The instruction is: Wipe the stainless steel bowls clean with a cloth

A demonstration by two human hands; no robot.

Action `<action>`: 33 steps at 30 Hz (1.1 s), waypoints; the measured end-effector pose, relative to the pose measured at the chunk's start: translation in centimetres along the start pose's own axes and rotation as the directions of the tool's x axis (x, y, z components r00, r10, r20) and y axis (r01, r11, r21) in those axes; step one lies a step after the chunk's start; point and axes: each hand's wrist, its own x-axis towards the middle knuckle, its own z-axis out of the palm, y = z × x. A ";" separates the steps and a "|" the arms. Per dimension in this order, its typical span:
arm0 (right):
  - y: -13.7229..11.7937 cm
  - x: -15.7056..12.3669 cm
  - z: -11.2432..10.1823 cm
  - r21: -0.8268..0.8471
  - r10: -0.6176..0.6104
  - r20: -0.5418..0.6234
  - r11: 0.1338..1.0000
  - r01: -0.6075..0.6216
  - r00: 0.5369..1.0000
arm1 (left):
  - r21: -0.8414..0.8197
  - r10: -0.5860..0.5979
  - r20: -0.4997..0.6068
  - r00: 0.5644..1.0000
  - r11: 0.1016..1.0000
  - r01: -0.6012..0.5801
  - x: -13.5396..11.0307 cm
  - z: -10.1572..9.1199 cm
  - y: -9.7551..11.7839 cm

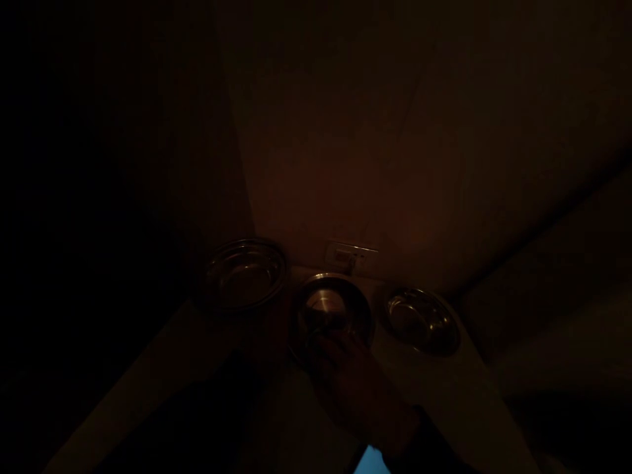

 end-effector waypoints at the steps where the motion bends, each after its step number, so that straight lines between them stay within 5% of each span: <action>1: -0.2 0.3 0.1 0.008 0.001 -0.014 1.000 -0.001 1.000 | 0.044 0.025 0.001 1.000 0.999 -0.025 -0.2 0.2 -0.2; 9: -2.4 2.6 -0.3 0.039 0.104 -0.020 0.994 -0.103 0.994 | -0.012 -0.147 -0.021 0.989 0.989 0.147 0.0 0.1 1.6; 18: -1.2 -0.3 -2.5 -0.176 0.184 0.157 0.972 -0.156 0.970 | -0.049 -0.089 0.064 0.994 0.995 0.092 0.3 -0.5 3.4; 24: -1.4 2.3 -1.6 -0.060 0.211 0.191 0.977 -0.203 0.959 | -0.076 -0.123 0.113 0.986 0.988 0.132 0.4 -0.6 4.2; 33: -2.3 5.5 -0.8 -0.123 0.367 0.111 0.927 -0.354 0.924 | -0.078 -0.169 0.079 0.982 0.981 0.175 0.5 -0.7 4.0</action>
